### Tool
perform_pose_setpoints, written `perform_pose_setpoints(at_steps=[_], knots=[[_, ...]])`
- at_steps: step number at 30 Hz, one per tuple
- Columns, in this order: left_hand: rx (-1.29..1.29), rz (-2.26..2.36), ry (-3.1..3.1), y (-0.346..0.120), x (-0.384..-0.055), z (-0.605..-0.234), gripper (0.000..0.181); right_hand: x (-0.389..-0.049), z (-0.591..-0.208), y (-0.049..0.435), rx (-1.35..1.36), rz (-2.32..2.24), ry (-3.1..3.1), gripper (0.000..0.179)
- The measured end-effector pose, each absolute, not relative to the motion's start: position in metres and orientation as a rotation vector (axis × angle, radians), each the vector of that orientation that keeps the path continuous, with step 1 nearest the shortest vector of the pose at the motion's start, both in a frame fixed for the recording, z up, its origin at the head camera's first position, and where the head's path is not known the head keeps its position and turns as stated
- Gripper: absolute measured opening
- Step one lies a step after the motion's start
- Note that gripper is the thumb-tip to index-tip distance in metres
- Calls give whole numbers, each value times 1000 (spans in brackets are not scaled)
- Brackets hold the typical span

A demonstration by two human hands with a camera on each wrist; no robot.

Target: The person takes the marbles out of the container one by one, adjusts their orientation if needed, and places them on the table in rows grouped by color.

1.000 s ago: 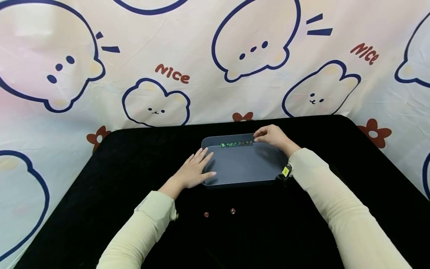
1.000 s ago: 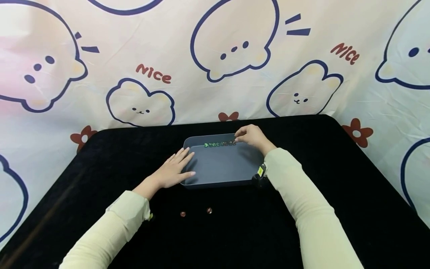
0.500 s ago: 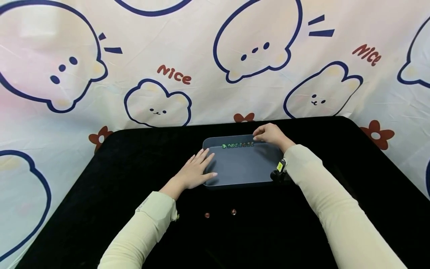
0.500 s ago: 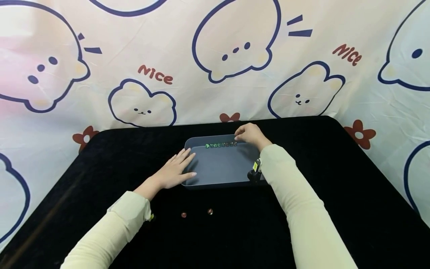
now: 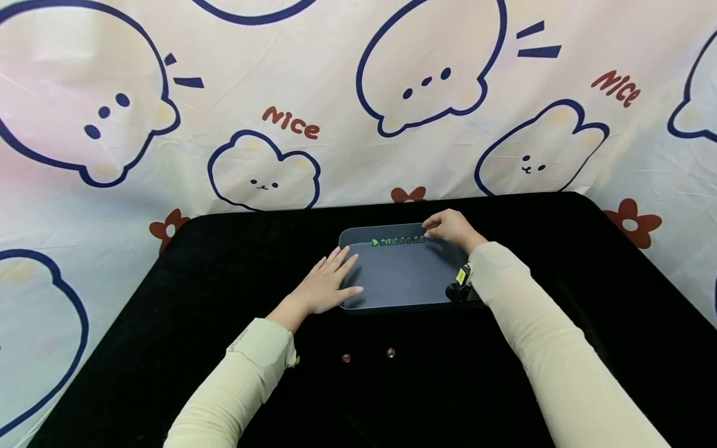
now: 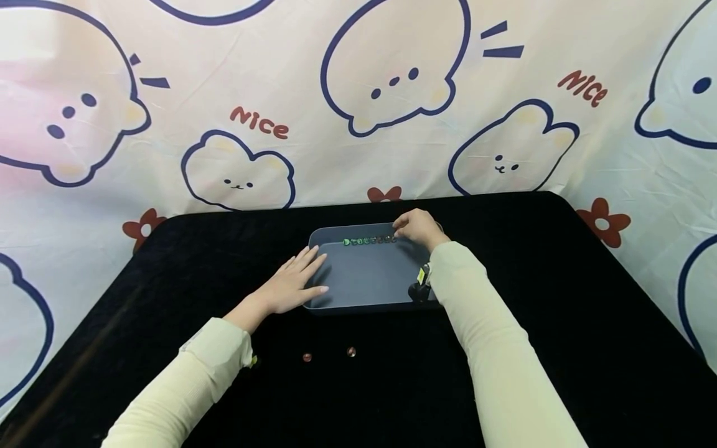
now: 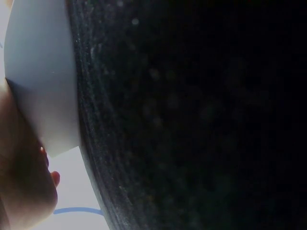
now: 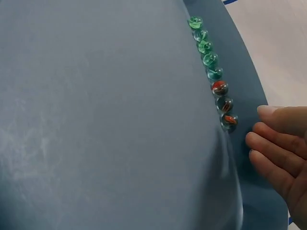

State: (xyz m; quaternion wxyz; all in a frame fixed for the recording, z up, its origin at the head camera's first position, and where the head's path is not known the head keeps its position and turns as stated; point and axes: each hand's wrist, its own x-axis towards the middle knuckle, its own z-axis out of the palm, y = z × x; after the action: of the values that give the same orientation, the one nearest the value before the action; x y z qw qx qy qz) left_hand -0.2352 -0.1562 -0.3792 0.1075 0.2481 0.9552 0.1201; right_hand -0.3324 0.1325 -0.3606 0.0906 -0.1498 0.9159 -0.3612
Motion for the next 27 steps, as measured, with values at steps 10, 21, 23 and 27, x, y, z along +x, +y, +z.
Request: perform_pose_setpoints(at_steps=[10, 21, 23, 27], knots=[[723, 348, 2810, -156, -235, -379, 72, -337, -364, 131, -422, -987, 2713, 25], [734, 352, 2808, -157, -235, -380, 72, -335, -363, 127, -443, -947, 2696, 25], [731, 348, 2808, -157, -235, -379, 72, -335, -363, 126, -454, -939, 2691, 25], [737, 358, 2805, -156, -235, -379, 72, -335, -363, 126, -468, -894, 2693, 25]])
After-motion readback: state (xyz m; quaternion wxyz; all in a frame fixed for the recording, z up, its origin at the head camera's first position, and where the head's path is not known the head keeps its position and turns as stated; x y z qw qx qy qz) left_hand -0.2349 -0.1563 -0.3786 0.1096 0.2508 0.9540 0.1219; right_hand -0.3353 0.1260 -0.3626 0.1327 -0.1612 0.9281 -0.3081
